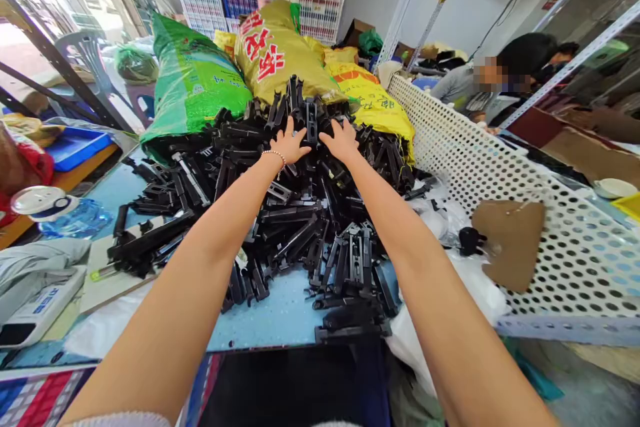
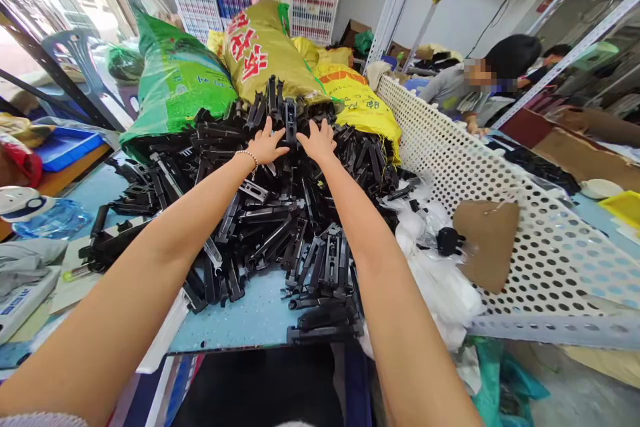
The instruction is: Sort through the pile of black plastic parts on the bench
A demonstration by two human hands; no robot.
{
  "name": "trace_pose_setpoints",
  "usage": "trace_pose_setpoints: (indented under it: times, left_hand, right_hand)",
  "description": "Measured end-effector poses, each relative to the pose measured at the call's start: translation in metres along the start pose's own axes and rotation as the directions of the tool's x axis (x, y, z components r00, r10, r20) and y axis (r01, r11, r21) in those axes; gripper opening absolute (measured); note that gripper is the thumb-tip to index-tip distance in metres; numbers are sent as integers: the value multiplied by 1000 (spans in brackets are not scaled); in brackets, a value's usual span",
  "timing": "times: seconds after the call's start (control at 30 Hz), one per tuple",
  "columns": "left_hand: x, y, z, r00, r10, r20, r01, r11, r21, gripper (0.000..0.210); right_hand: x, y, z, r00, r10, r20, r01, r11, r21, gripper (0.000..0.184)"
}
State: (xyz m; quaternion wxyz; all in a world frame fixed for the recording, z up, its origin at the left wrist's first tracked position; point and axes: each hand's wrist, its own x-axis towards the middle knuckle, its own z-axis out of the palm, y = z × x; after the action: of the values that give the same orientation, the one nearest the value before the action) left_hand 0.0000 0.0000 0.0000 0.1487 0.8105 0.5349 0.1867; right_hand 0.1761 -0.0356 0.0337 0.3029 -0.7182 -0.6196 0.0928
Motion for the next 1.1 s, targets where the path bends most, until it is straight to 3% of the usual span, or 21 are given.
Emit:
trace_pose_setpoints:
  times: [0.1, 0.17, 0.23, 0.3, 0.33, 0.37, 0.43, 0.47, 0.53, 0.57, 0.6, 0.67, 0.73, 0.87, 0.93, 1.03, 1.1]
  left_hand:
    - [-3, -15, 10, 994, 104, -41, -105, 994, -18, 87]
    - [-24, -21, 15, 968, 218, -121, -226, 972, -61, 89]
    - [-69, -19, 19, 903, 339, -264, -378, 919, -112, 84]
    - [-137, -11, 26, 818, 439, -371, -520, 840, -154, 71]
    - [-177, -6, 32, 785, 482, -390, -580, 793, -188, 62]
    - [-216, -2, 41, 779, 512, -362, -609, 754, -244, 53]
    - [-285, 3, 69, 819, 519, -245, -573, 722, -387, 49]
    - [-311, 4, 87, 848, 501, -171, -523, 739, -426, 49]
    - [-341, 4, 124, 900, 403, -167, -436, 811, -390, 51]
    - [-345, 3, 141, 919, 349, -181, -392, 850, -352, 57]
    - [-344, 3, 154, 932, 301, -201, -352, 882, -312, 65]
    - [-332, 4, 171, 949, 222, -224, -275, 930, -244, 78]
    - [-316, 6, 173, 962, 166, -216, -205, 964, -171, 83]
    - [-300, 13, 157, 983, 96, -159, -98, 995, -2, 84]
    - [-299, 15, 152, 984, 82, -157, -82, 997, 7, 80]
    - [-296, 17, 155, 982, 42, -185, -51, 998, -41, 64]
    - [-292, 19, 159, 977, 4, -213, -17, 998, -59, 49]
  right_hand:
    - [-9, 5, -10, 997, -73, -36, 72, 997, -32, 74]
    - [-32, 18, -22, 978, -200, -60, 199, 980, -19, 70]
    - [-82, 34, -38, 940, -338, -44, 340, 937, 84, 66]
    - [-158, 50, -57, 929, -369, -35, 364, 890, 274, 63]
    - [-202, 58, -64, 942, -335, -9, 314, 873, 373, 63]
    - [-249, 66, -70, 961, -274, 22, 235, 860, 454, 61]
    - [-339, 86, -70, 982, -88, 168, -22, 827, 562, 53]
    - [-379, 97, -65, 955, 45, 294, -221, 770, 599, 48]
    - [-442, 117, -47, 800, 246, 547, -557, 642, 526, 55]
    - [-464, 124, -35, 720, 323, 614, -663, 581, 472, 61]
    - [-481, 130, -23, 678, 395, 619, -723, 511, 466, 69]
    - [-498, 136, 0, 696, 497, 519, -711, 372, 597, 85]
    - [-500, 137, 18, 724, 550, 415, -634, 294, 715, 92]
    - [-482, 134, 40, 805, 530, 266, -473, 305, 827, 82]
    - [-469, 132, 47, 832, 522, 189, -387, 302, 871, 77]
    - [-447, 126, 55, 830, 554, 67, -277, 304, 912, 81]
    - [-432, 121, 59, 829, 559, -9, -226, 350, 909, 86]
